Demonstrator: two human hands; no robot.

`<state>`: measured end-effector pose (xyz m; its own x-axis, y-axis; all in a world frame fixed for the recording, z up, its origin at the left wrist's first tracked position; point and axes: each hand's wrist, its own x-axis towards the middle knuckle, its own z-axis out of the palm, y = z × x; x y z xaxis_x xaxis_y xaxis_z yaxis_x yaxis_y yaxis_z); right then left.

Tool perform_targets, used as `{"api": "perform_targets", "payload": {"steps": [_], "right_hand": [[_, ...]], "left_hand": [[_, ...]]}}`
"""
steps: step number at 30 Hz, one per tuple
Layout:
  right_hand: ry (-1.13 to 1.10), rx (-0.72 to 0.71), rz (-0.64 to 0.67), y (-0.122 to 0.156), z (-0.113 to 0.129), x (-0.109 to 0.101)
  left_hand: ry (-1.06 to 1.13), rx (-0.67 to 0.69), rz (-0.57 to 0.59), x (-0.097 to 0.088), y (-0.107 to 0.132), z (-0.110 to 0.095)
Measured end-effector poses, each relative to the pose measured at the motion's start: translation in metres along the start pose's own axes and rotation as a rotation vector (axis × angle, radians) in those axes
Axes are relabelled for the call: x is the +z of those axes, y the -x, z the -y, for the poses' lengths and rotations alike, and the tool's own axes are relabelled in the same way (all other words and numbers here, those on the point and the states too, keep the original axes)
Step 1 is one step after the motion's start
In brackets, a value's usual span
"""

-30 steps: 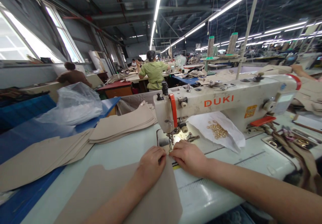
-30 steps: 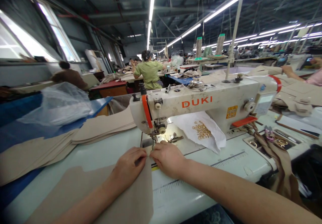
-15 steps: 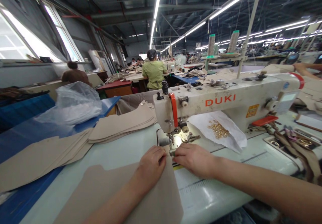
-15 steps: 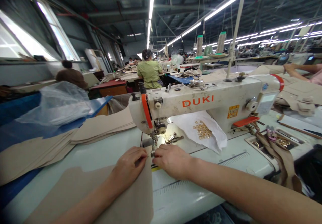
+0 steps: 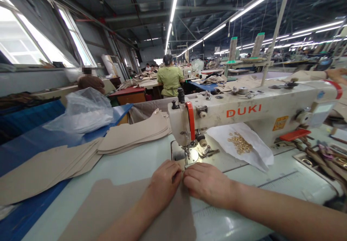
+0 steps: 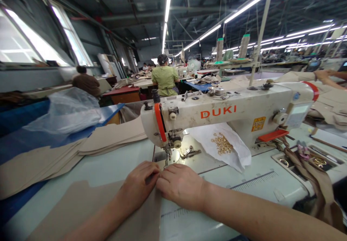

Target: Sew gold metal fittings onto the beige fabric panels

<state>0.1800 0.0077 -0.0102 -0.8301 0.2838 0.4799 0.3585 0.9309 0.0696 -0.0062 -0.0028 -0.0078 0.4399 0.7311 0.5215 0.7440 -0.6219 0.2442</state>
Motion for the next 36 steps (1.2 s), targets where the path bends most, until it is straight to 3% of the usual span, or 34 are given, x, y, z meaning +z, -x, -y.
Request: {"api": "perform_targets", "payload": {"steps": [6, 36], "right_hand": [[-0.09, -0.03, 0.063, 0.002, -0.0007, 0.0037], [-0.11, 0.0, 0.049, 0.0029, -0.0002, 0.0064]], "left_hand": [[0.02, -0.009, 0.028, -0.0004, 0.0013, 0.0], [-0.003, 0.064, -0.003, 0.0044, -0.0022, 0.0026]]}}
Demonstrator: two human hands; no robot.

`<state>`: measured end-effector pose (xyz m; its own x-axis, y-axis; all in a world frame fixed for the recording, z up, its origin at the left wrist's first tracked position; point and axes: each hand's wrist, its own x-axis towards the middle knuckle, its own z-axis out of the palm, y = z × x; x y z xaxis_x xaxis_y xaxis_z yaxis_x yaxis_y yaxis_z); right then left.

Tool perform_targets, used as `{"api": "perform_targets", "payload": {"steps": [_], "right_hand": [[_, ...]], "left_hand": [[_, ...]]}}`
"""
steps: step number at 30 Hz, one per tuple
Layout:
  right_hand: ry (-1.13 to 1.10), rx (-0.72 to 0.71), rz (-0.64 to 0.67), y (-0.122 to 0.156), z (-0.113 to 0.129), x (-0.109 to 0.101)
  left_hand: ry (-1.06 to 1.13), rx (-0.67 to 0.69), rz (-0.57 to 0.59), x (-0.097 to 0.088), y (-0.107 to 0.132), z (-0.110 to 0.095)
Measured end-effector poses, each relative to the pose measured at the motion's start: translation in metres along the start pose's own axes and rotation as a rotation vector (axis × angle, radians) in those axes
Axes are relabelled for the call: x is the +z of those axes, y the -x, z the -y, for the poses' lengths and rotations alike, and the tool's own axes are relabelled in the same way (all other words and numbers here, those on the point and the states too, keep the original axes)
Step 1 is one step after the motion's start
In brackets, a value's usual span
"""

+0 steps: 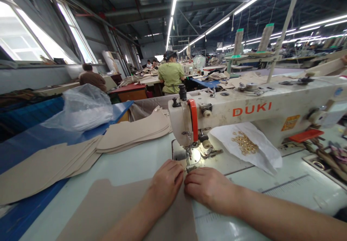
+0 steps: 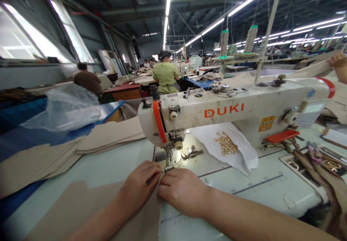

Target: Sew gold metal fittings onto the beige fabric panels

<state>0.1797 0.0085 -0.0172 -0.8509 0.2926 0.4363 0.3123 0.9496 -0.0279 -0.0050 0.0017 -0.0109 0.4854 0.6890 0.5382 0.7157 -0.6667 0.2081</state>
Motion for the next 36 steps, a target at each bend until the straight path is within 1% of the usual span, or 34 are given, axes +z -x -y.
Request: {"api": "perform_targets", "payload": {"steps": [7, 13, 19, 22, 29, 33, 36], "right_hand": [[0.04, 0.062, -0.022, -0.002, 0.0, -0.003], [0.062, 0.116, 0.021, -0.005, 0.003, -0.006], [0.076, 0.128, 0.046, -0.008, 0.003, -0.006], [0.088, 0.13, 0.071, -0.006, -0.002, -0.008], [0.171, 0.111, 0.138, -0.003, -0.021, -0.016], [0.167, 0.135, 0.129, -0.003, -0.025, -0.013], [0.12, 0.167, 0.107, -0.003, -0.028, -0.01]], "left_hand": [[0.031, -0.004, 0.026, -0.005, 0.003, -0.003], [0.07, 0.003, 0.02, -0.01, 0.007, -0.005], [0.06, -0.003, 0.018, -0.007, 0.011, -0.003], [0.064, 0.007, 0.016, -0.002, 0.006, -0.002], [0.059, 0.044, 0.02, 0.008, -0.015, 0.001], [0.033, 0.042, 0.024, 0.011, -0.019, 0.006], [0.011, 0.045, 0.019, 0.012, -0.021, 0.009]]}}
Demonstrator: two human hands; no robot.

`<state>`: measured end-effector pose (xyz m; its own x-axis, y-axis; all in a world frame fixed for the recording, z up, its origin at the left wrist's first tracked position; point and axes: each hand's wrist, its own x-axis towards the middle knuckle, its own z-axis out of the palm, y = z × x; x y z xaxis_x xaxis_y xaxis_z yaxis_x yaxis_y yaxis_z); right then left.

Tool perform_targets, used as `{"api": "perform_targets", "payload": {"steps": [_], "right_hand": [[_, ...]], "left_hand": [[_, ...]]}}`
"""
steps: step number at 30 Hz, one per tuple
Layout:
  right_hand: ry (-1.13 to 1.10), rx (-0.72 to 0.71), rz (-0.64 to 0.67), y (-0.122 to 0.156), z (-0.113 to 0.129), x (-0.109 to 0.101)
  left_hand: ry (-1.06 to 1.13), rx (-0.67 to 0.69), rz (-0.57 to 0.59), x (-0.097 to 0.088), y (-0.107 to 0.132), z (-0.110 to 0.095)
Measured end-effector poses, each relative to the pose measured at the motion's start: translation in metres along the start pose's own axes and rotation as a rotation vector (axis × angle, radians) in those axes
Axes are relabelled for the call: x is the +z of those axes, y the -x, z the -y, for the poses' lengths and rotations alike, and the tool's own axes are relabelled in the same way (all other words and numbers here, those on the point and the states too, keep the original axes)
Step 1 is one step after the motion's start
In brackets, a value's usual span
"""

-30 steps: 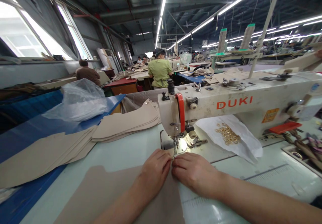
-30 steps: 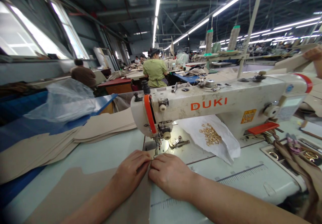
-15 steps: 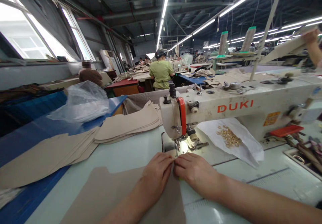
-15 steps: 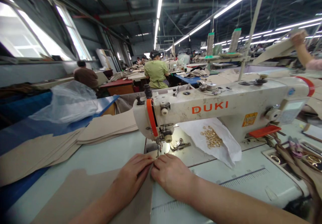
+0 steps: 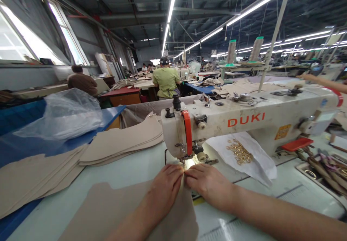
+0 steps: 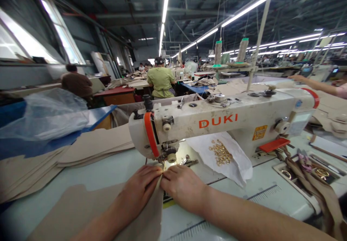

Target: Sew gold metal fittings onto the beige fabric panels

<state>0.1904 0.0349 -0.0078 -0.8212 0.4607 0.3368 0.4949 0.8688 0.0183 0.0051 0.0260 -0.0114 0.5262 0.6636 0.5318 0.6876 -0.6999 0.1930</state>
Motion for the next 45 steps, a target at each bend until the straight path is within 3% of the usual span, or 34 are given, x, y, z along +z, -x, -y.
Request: {"api": "perform_targets", "payload": {"steps": [12, 29, 37, 45], "right_hand": [[-0.059, 0.061, 0.041, -0.002, -0.007, 0.001], [-0.052, 0.072, 0.046, -0.006, -0.007, 0.001], [-0.064, 0.054, -0.035, 0.0, -0.005, 0.002], [-0.086, -0.061, -0.048, 0.007, -0.002, 0.001]], "left_hand": [[-0.015, -0.004, -0.016, 0.005, -0.004, 0.014], [0.054, -0.061, 0.018, 0.002, -0.007, 0.013], [0.004, -0.065, 0.039, 0.001, -0.006, 0.01], [-0.139, -0.034, 0.088, -0.004, 0.005, 0.003]]}}
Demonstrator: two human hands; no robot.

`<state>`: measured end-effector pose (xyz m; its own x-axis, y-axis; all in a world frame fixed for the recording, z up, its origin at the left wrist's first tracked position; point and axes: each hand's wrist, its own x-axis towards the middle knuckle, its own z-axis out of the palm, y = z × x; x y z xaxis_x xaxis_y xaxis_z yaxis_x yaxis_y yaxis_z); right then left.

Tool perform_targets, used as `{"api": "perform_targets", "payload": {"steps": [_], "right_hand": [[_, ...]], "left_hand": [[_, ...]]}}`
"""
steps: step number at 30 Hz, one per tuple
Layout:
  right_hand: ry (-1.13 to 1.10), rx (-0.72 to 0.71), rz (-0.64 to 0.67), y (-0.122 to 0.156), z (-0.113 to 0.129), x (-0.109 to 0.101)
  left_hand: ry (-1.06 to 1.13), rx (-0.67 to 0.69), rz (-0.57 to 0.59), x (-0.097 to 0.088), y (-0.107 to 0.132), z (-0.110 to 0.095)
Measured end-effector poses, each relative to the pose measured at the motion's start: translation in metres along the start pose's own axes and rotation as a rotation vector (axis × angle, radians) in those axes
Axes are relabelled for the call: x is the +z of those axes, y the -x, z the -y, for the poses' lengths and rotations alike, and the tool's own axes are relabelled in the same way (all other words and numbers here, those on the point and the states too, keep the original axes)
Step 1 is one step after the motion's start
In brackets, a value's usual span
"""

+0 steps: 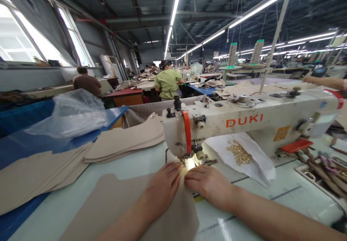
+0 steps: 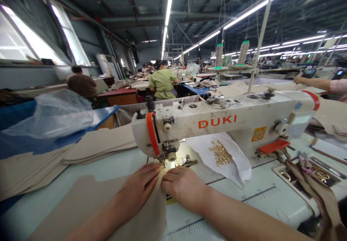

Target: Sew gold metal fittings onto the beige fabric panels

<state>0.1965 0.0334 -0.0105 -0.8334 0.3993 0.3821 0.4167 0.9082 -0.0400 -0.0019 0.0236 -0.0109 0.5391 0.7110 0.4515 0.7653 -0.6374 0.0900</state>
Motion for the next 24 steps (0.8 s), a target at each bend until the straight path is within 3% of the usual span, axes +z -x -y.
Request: {"api": "perform_targets", "payload": {"steps": [24], "right_hand": [[-0.047, 0.018, 0.046, -0.0063, -0.0039, -0.0027]], "left_hand": [[-0.066, 0.028, 0.039, 0.0046, 0.002, 0.0091]]}}
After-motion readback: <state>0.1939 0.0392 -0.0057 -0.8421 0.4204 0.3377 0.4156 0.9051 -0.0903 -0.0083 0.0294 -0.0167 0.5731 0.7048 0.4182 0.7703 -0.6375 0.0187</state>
